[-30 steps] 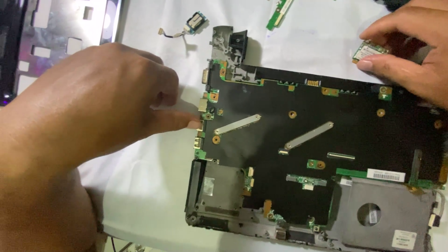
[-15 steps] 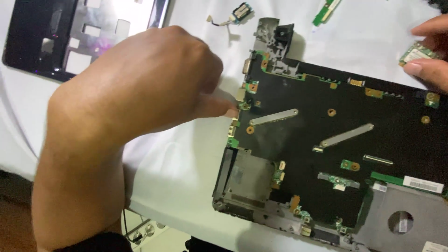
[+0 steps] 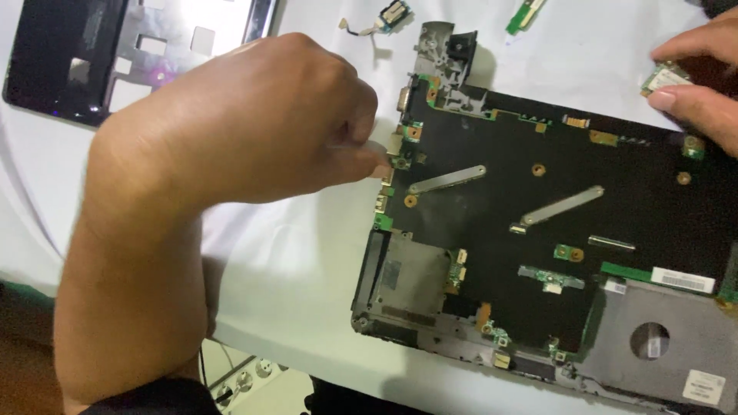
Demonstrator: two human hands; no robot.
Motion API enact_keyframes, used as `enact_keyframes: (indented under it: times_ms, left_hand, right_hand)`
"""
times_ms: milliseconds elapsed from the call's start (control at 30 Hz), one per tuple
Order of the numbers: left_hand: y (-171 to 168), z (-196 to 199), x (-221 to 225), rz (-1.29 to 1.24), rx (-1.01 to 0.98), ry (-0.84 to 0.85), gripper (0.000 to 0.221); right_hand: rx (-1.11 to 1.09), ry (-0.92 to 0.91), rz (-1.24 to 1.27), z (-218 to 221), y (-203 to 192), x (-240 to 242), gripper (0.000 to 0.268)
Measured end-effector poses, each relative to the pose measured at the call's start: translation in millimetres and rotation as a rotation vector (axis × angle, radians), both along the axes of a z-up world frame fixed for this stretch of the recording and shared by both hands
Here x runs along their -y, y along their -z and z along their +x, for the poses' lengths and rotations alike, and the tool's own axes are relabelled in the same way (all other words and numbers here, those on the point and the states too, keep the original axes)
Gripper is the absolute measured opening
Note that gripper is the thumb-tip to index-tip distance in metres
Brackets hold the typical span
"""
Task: Cleaning and assembling internal laptop components such as the motherboard and Wi-Fi card on a workbench.
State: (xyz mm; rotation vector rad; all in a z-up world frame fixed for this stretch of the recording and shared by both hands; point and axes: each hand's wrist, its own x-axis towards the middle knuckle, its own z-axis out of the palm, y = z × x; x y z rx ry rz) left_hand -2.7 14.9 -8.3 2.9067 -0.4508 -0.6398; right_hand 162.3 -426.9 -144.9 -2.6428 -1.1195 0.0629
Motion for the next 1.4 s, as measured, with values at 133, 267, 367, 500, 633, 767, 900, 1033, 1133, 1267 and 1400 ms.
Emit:
enact_keyframes:
  times_ms: [133,267,367,500,633,767,900,1033,1133,1267,1400]
  left_hand:
    - [-7.9,6.9,-2.3,-0.048,-0.083,0.020,0.039]
    - [-4.6,10.3,-1.0,-0.070,-0.083,0.019,0.027]
    - [5.4,9.8,0.3,-0.133,0.092,0.054,0.030]
    - [8.8,2.2,15.0,-0.253,0.462,0.255,0.053]
    - [14.0,-3.8,31.5,-0.207,0.435,0.346,0.098]
    - [23.1,-8.8,37.4,-0.155,0.456,0.455,0.133]
    - [28.3,-9.9,37.6,-0.147,0.445,0.469,0.136]
    - [29.7,-9.0,37.0,-0.151,0.412,0.462,0.140]
    - [28.2,-9.1,37.3,-0.155,0.401,0.466,0.143]
    - [26.7,-9.2,38.8,-0.174,0.395,0.457,0.142]
    - [16.4,-12.8,39.7,-0.205,0.408,0.443,0.128]
  right_hand:
    - [-0.018,-0.015,0.048,-18.9,-37.6,-27.8,0.044]
    - [0.121,-0.099,-0.027,-29.5,-69.0,-47.1,0.037]
    - [0.183,-0.114,-0.097,-33.4,-81.1,-52.0,0.034]
    - [0.133,-0.048,-0.171,-35.3,-92.0,-55.9,0.030]
    - [0.066,0.017,-0.172,-34.5,-98.9,-55.1,0.033]
    - [-0.089,0.064,-0.127,-36.1,-106.5,-60.6,0.031]
    - [-0.196,0.140,-0.143,-40.5,-115.1,-68.1,0.028]
    - [-0.243,0.166,-0.143,-41.2,-117.0,-69.2,0.029]
    - [-0.207,0.124,-0.149,-40.2,-115.8,-68.1,0.029]
    - [-0.209,0.146,-0.173,-40.3,-113.3,-66.2,0.035]
    - [-0.220,0.042,-0.026,-27.2,-76.6,-48.7,0.039]
